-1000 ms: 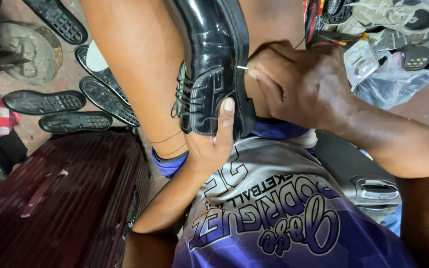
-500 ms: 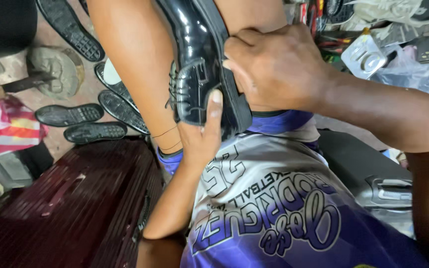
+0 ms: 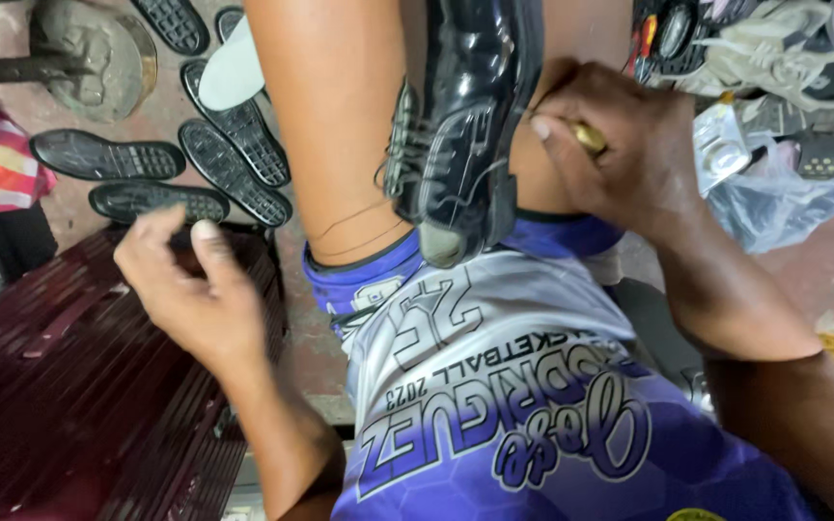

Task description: The person stitches the sole of a black leather shoe using a curved awl and thread. They repeatedly push the awl through the sole edge, pull the thread through, and tighten the stitches while holding the shoe between their legs. The shoe remains in hand throughout the clip.

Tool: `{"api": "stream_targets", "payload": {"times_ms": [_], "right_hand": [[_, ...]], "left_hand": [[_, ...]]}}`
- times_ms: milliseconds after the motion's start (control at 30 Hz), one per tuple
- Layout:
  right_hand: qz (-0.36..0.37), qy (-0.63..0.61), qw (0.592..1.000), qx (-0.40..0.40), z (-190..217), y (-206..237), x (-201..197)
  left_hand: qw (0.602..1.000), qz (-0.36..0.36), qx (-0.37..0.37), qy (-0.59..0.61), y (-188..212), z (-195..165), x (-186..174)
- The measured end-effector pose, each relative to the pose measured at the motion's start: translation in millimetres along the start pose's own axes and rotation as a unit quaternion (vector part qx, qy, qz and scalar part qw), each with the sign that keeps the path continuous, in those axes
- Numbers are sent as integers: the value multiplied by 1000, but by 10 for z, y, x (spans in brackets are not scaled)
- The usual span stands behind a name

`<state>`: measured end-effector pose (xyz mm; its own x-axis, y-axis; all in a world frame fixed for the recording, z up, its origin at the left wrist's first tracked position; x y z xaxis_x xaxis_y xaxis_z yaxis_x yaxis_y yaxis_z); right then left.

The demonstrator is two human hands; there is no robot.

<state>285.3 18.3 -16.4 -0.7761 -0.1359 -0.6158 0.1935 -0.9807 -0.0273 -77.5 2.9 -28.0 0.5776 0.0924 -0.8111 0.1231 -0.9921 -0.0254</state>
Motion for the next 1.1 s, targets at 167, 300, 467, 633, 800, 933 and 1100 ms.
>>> {"api": "stream_targets", "payload": {"times_ms": [167, 300, 467, 633, 800, 933, 1100], "right_hand": [[4, -6, 1000, -30, 26, 4, 53], [-5, 2, 1000, -6, 41, -11, 72], [11, 13, 1000, -17, 29, 11, 59], [25, 15, 1000, -8, -11, 56, 18], [6, 2, 1000, 23, 1, 88, 24], [-7, -22, 1000, 8, 45, 53, 27], [2, 1, 1000, -15, 99, -27, -18]], "left_hand": [[978, 102, 161, 90, 234, -515, 396], [986, 27, 164, 21, 333, -458, 535], [898, 108, -27, 426, 487, -145, 509], [536, 211, -174, 799, 641, -284, 685], [772, 353, -226, 478, 771, -494, 1062], [727, 333, -278, 532, 742, -684, 1348], [662, 255, -454, 539, 736, -674, 1754]]}}
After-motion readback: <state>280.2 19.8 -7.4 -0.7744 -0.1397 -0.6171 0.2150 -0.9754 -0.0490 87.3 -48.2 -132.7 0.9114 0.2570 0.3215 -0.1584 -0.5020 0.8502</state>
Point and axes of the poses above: each hand's wrist, its own y-axis away from the middle knuckle, its own x-axis out of the palm, z = x × y, the point moved 5 cm from there along -y, towards the middle knuckle, and after that the axes turned 9 degrees about -y, right-handed, at the moved point
